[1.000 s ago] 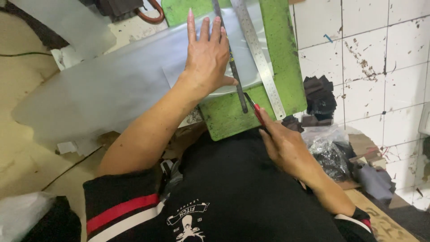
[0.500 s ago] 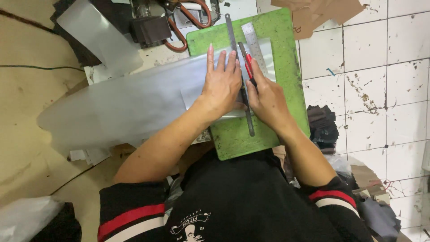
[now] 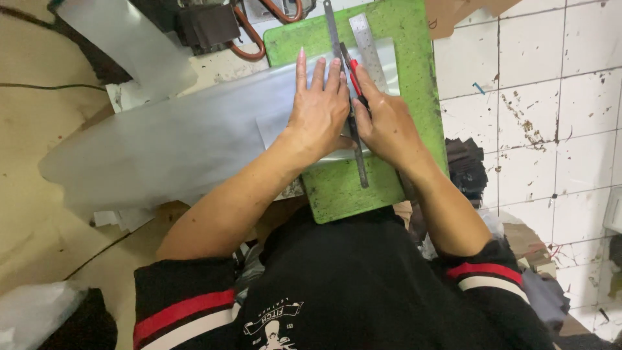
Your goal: Measuring and cutting small plastic pieces from a roll using a ruler and utility knife
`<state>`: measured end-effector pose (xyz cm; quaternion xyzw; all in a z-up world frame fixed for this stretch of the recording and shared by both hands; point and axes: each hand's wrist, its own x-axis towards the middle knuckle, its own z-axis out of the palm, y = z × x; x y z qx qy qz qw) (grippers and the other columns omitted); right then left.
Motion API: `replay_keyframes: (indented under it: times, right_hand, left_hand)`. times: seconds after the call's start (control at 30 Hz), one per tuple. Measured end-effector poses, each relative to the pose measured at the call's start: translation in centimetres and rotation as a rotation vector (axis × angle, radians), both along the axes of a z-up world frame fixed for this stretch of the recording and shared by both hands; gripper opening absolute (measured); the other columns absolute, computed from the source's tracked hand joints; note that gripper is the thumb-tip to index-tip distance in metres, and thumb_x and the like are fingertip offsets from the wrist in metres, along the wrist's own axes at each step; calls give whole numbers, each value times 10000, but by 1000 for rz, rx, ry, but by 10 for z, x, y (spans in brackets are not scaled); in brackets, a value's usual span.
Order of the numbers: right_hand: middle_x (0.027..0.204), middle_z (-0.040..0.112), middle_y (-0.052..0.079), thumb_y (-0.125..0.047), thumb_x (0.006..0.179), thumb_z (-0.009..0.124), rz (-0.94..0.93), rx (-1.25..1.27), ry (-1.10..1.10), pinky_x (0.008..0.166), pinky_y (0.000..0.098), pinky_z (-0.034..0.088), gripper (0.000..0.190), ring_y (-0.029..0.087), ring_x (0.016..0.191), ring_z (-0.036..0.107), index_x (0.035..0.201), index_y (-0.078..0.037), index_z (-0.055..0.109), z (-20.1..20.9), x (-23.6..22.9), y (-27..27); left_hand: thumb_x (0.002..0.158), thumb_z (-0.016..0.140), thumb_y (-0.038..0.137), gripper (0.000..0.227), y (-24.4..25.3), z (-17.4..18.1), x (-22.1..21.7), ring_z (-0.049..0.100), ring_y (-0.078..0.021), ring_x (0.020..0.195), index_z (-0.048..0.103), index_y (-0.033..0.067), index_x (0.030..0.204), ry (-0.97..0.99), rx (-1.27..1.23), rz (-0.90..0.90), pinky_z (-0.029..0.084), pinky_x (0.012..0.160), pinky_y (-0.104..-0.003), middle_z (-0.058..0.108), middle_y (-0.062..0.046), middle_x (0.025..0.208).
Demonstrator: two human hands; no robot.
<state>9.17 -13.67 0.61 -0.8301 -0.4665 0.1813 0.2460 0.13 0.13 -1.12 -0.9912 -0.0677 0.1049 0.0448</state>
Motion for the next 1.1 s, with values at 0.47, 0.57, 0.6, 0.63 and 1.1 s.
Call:
replay_keyframes:
  times: [0.47,0.57,0.6,0.63,1.1]
  right_hand:
    - [1132,698,294,-116,1065,544,-29,-26,141,620,481,419,656,430,698,602,1640,-79,231,23,-83,-96]
    - [921,649,200,-82,1077,571,2,26,93,582,439,381,713,346,655,533,1665,-104,168,21,-99,-118]
    - [921,649,200,-82,1077,571,0,24,94,582,439,381,713,346,655,533,1665,-104,168,21,-104,-124]
    - [1130,654,244,-98,1067,566,-13,14,94,647,472,430,703,399,784,599,1655,-92,180,21,-109,-129]
    - [675,567,18,-433,1000,648,-251,-66,-35,490,355,448,447,168,524,551,1242,-60,600,21,-68,-153]
  left_hand:
    - [577,544,1101,1464,2,1,2,331,-451,1519,418,30,1566,55,8,-12,-73,1142,-797,359,-214,1658]
    - [572,594,1051,1437,2,-4,2,309,-455,1525,417,29,1567,58,-16,2,-91,1136,-795,350,-218,1660]
    - [572,594,1051,1437,2,-4,2,309,-455,1525,417,29,1567,59,-18,1,-91,1136,-795,350,-218,1660]
    - [573,598,1047,1439,3,-4,2,308,-455,1525,413,25,1569,55,-25,0,-96,1136,-792,350,-222,1658]
    - [602,611,1025,1407,7,-2,2,299,-428,1517,387,25,1566,13,-16,-7,-30,1164,-774,334,-204,1653]
